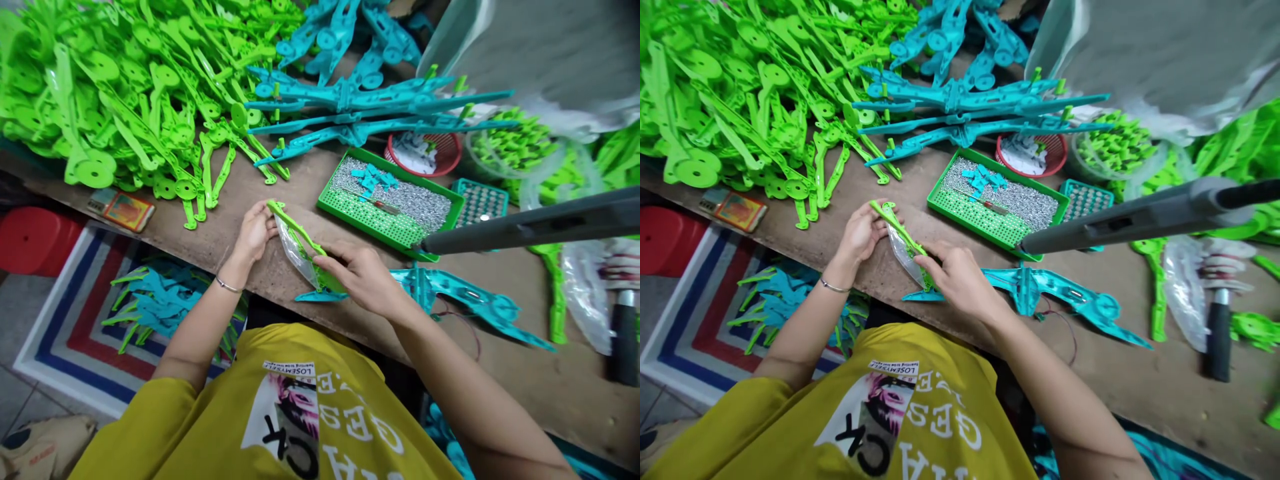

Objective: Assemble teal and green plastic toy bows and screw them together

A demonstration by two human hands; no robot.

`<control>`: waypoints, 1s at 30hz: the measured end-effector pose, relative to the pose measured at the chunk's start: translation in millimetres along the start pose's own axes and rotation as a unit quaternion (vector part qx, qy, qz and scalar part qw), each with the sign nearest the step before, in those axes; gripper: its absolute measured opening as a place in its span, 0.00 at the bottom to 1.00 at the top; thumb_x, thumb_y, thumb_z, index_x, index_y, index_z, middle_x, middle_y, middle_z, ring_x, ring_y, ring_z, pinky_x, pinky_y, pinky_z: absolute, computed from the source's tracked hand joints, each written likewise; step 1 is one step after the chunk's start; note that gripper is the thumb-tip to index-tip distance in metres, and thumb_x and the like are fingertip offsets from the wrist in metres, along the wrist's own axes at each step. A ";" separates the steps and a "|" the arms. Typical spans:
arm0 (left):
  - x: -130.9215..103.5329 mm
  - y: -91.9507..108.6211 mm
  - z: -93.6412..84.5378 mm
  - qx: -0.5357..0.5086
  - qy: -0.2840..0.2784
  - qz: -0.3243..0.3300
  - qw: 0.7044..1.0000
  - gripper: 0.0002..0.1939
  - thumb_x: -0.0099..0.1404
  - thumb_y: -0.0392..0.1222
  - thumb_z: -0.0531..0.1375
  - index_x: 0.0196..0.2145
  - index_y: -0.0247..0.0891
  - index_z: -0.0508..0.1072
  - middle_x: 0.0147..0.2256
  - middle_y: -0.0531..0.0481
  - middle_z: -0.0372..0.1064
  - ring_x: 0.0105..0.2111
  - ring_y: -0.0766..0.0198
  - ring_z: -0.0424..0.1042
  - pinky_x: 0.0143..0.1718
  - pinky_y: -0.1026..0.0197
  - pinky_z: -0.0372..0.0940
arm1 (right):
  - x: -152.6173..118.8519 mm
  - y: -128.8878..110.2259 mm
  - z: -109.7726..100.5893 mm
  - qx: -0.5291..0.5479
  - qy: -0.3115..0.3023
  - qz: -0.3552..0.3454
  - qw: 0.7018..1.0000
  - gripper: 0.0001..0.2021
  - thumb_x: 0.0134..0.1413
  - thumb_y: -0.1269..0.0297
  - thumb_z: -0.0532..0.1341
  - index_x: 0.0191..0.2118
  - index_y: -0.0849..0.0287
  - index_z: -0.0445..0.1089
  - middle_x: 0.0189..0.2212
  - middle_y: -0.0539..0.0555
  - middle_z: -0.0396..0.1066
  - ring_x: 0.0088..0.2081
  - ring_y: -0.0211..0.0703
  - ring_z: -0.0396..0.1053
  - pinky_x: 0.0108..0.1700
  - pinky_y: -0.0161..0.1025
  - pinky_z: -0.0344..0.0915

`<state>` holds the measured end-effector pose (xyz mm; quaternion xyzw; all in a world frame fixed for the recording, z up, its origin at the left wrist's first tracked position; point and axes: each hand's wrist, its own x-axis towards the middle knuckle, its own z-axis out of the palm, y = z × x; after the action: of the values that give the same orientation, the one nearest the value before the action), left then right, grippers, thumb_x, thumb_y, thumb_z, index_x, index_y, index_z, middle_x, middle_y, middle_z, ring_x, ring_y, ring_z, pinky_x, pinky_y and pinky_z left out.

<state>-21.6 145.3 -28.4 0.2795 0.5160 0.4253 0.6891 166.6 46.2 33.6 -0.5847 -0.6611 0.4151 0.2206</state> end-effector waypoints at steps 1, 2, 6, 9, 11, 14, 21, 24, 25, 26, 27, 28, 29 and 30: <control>0.7 -0.3 -0.9 -0.004 0.000 0.001 1.000 0.07 0.68 0.36 0.55 0.42 0.37 0.70 0.36 0.48 0.76 0.32 0.64 0.77 0.42 0.55 0.74 | 2.0 3.2 3.4 0.043 -0.003 0.028 0.999 0.19 0.62 0.57 0.56 0.52 0.60 0.74 0.34 0.54 0.78 0.34 0.46 0.73 0.37 0.40 0.67; 1.2 -0.7 -1.7 -0.008 -0.001 0.003 1.000 0.07 0.68 0.37 0.55 0.42 0.37 0.71 0.37 0.47 0.76 0.33 0.63 0.78 0.43 0.55 0.73 | 4.1 6.2 7.3 0.081 0.004 0.055 0.995 0.21 0.61 0.56 0.58 0.55 0.61 0.72 0.30 0.53 0.77 0.31 0.44 0.72 0.34 0.39 0.66; 2.1 -2.4 -3.3 -0.018 0.000 0.007 1.000 0.06 0.68 0.38 0.56 0.41 0.37 0.72 0.36 0.48 0.76 0.35 0.63 0.78 0.45 0.55 0.73 | 10.2 9.5 23.1 0.088 0.078 0.068 0.991 0.28 0.51 0.57 0.65 0.57 0.62 0.70 0.28 0.51 0.75 0.26 0.39 0.68 0.32 0.38 0.64; 2.3 -2.4 -2.5 -0.024 0.002 0.006 1.000 0.06 0.68 0.36 0.56 0.40 0.37 0.72 0.34 0.49 0.75 0.35 0.63 0.78 0.44 0.56 0.73 | 10.5 4.8 29.9 0.012 0.115 0.045 0.992 0.21 0.49 0.61 0.65 0.51 0.61 0.76 0.29 0.51 0.75 0.26 0.38 0.66 0.34 0.37 0.64; 2.2 -1.9 -1.5 -0.028 0.005 0.003 1.000 0.07 0.69 0.35 0.55 0.40 0.37 0.72 0.33 0.50 0.74 0.35 0.63 0.79 0.45 0.56 0.73 | 10.1 2.7 31.0 -0.009 0.127 0.048 0.991 0.20 0.52 0.62 0.62 0.50 0.61 0.77 0.26 0.51 0.75 0.25 0.38 0.65 0.33 0.37 0.63; 1.8 -1.1 -0.5 -0.031 0.004 0.005 0.999 0.08 0.69 0.34 0.54 0.39 0.37 0.73 0.31 0.51 0.74 0.35 0.64 0.79 0.45 0.57 0.74 | 10.9 3.2 28.4 -0.015 0.128 0.057 0.990 0.20 0.53 0.61 0.61 0.50 0.61 0.78 0.24 0.50 0.73 0.24 0.37 0.64 0.32 0.37 0.61; 1.1 -1.9 -2.5 -0.023 -0.006 0.001 1.000 0.07 0.69 0.35 0.54 0.42 0.37 0.72 0.34 0.49 0.76 0.35 0.64 0.79 0.42 0.60 0.74 | 13.4 6.9 20.8 -0.020 0.134 0.059 0.989 0.20 0.56 0.57 0.60 0.49 0.63 0.78 0.23 0.50 0.72 0.23 0.37 0.62 0.31 0.37 0.59; 0.9 -2.4 -2.1 -0.024 -0.003 0.004 1.000 0.07 0.68 0.35 0.55 0.43 0.36 0.72 0.35 0.48 0.77 0.34 0.63 0.80 0.42 0.58 0.74 | 14.9 8.3 16.1 -0.036 0.127 0.056 0.990 0.20 0.57 0.58 0.59 0.51 0.62 0.77 0.27 0.53 0.76 0.25 0.39 0.66 0.33 0.38 0.62; 0.8 -2.4 -1.7 -0.024 -0.001 0.006 1.000 0.07 0.68 0.35 0.56 0.43 0.36 0.72 0.35 0.48 0.77 0.34 0.63 0.80 0.43 0.57 0.74 | 16.3 8.9 13.5 -0.056 0.129 0.055 0.989 0.20 0.58 0.59 0.59 0.52 0.62 0.76 0.30 0.54 0.77 0.27 0.41 0.69 0.35 0.39 0.64; 0.7 -2.2 -1.3 -0.024 0.003 0.007 1.000 0.07 0.68 0.34 0.56 0.43 0.35 0.71 0.36 0.48 0.77 0.34 0.63 0.80 0.44 0.56 0.74 | 18.3 9.2 10.6 -0.086 0.134 0.056 0.986 0.21 0.58 0.59 0.59 0.54 0.61 0.75 0.32 0.56 0.78 0.30 0.44 0.71 0.37 0.41 0.65; 0.6 -1.9 -0.9 -0.024 0.006 0.007 1.000 0.07 0.68 0.34 0.56 0.43 0.35 0.71 0.37 0.47 0.77 0.34 0.62 0.80 0.45 0.55 0.74 | 21.0 9.4 7.5 -0.123 0.137 0.059 0.981 0.22 0.59 0.60 0.59 0.56 0.61 0.73 0.35 0.57 0.79 0.33 0.47 0.73 0.39 0.43 0.66; 0.4 -1.5 -0.6 -0.023 0.009 0.006 1.000 0.07 0.68 0.34 0.56 0.43 0.35 0.71 0.37 0.48 0.77 0.34 0.62 0.80 0.45 0.54 0.74 | 24.3 9.1 4.5 -0.165 0.136 0.064 0.975 0.23 0.59 0.60 0.59 0.58 0.61 0.72 0.38 0.60 0.79 0.35 0.50 0.75 0.41 0.45 0.67; 0.2 -1.0 -0.5 -0.022 0.011 0.004 1.000 0.07 0.68 0.34 0.56 0.43 0.35 0.71 0.36 0.48 0.76 0.34 0.62 0.80 0.46 0.53 0.74 | 28.1 8.3 1.7 -0.205 0.129 0.071 0.968 0.23 0.60 0.61 0.58 0.59 0.61 0.70 0.41 0.62 0.79 0.38 0.54 0.76 0.42 0.47 0.68; -0.1 -0.5 -0.5 -0.020 0.012 0.002 1.000 0.07 0.68 0.34 0.56 0.43 0.35 0.71 0.35 0.49 0.76 0.34 0.62 0.80 0.46 0.53 0.74 | 32.2 6.9 -0.5 -0.241 0.115 0.077 0.961 0.23 0.61 0.61 0.58 0.60 0.61 0.69 0.43 0.63 0.79 0.40 0.56 0.76 0.43 0.49 0.68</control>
<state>-21.9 145.0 -28.9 0.2611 0.5150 0.4402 0.6876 164.0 76.9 22.1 -0.7138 -0.6644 0.1894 0.1149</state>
